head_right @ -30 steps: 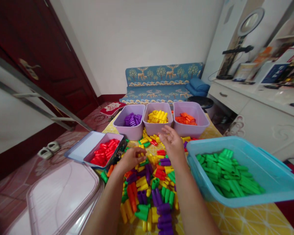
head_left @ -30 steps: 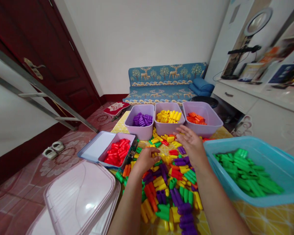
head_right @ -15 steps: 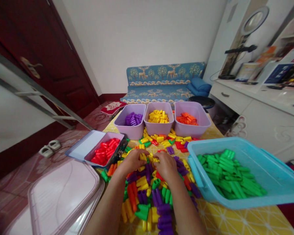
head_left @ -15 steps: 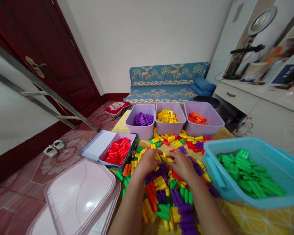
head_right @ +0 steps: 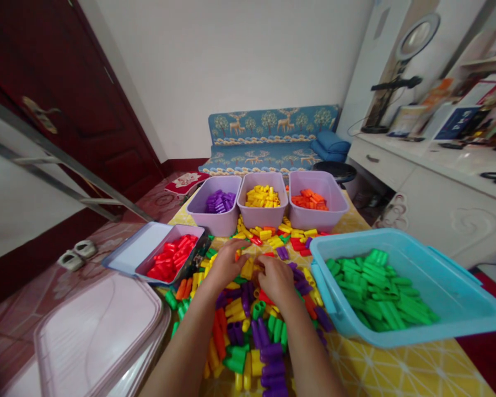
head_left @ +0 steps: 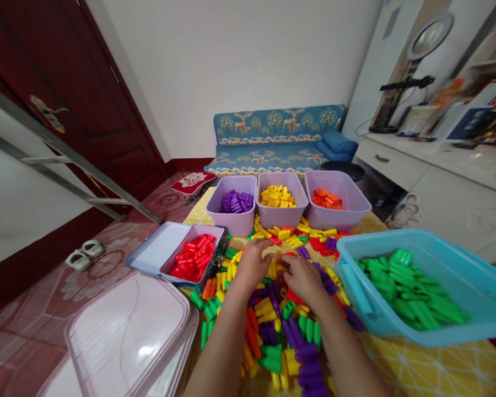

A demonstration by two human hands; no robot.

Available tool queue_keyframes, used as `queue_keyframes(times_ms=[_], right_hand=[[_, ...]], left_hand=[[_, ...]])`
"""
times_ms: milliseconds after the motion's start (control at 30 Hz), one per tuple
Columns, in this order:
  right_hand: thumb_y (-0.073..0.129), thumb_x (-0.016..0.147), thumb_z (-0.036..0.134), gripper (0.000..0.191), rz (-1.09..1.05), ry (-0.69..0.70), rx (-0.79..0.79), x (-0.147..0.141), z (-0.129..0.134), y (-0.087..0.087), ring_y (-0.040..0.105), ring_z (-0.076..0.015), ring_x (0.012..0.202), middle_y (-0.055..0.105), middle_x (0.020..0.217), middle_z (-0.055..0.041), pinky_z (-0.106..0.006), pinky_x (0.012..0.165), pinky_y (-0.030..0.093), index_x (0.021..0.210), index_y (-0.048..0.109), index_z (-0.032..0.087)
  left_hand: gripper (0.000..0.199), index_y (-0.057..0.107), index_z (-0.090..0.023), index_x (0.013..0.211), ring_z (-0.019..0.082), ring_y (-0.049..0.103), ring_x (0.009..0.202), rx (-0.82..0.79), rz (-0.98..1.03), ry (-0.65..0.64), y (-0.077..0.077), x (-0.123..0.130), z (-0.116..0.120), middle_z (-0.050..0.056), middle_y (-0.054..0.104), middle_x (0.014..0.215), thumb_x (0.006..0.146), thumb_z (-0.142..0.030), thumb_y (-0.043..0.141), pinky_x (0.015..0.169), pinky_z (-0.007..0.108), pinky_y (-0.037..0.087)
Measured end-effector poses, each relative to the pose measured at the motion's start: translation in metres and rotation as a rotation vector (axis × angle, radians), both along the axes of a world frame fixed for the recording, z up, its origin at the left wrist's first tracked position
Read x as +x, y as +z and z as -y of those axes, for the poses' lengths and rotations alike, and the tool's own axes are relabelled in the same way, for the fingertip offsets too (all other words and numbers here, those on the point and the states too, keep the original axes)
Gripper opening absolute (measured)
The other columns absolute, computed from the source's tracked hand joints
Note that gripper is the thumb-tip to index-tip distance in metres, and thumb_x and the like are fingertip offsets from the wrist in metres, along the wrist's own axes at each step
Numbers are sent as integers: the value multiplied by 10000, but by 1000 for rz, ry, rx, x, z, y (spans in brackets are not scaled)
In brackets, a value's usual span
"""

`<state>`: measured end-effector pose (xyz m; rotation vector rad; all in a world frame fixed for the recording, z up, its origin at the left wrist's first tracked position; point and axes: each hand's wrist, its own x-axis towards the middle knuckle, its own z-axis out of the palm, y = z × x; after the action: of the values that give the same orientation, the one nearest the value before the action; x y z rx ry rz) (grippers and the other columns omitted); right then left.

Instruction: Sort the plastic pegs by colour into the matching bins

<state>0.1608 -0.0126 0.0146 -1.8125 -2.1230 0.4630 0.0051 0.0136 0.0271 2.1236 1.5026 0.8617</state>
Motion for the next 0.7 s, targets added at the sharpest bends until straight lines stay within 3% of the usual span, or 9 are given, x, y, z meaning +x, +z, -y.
queue_keyframes(times_ms=[200, 333, 467, 567, 633, 700], right_hand=[[559, 770, 185, 263, 13, -13, 23, -1, -1, -4, 650, -228, 959, 723, 1019, -38, -301, 777, 425, 1001, 674, 240], [575, 759, 190, 248, -22, -10, 23, 0, -1, -4, 657, -215, 915, 728, 983, -34, -287, 747, 429, 977, 680, 242], [592, 752, 221, 235, -126, 17, 17, 3, -2, -10, 656, -192, 792, 730, 883, -32, -274, 692, 439, 962, 695, 233], [582, 783, 297, 212, -359, -6, 20, 7, -6, -14, 656, -181, 770, 727, 877, -38, -271, 695, 467, 937, 699, 212], [562, 804, 351, 235, -481, -82, 105, 11, -10, -13, 655, -184, 787, 719, 902, -54, -283, 721, 483, 914, 698, 193], [551, 812, 370, 249, -468, -157, 240, 15, -18, -9, 645, -202, 842, 707, 935, -72, -313, 777, 484, 898, 695, 185]], left_hand=[[595, 507, -173, 1315, 268, 474, 1212, -55, -270, 47, -1, 11, -37, 151, 502, 1314, 737, -35, 485, 1047, 394, 371], [630, 457, -217, 1364, 279, 449, 1240, -124, -356, 41, 2, 19, -51, 149, 456, 1369, 755, -58, 497, 1042, 395, 366], [533, 554, -246, 1285, 278, 534, 1156, -196, -441, 30, 12, 19, -47, 142, 498, 1338, 786, -79, 466, 984, 401, 414], [421, 680, -257, 1119, 277, 613, 1036, -267, -483, -9, 28, 12, -35, 125, 621, 1189, 775, -108, 491, 891, 383, 473], [343, 740, -273, 976, 270, 642, 977, -312, -502, -44, 40, 6, -26, 99, 679, 1087, 753, -125, 524, 857, 366, 487], [328, 747, -291, 951, 264, 651, 960, -325, -514, -71, 49, 1, -20, 79, 708, 1017, 763, -148, 519, 857, 360, 484]])
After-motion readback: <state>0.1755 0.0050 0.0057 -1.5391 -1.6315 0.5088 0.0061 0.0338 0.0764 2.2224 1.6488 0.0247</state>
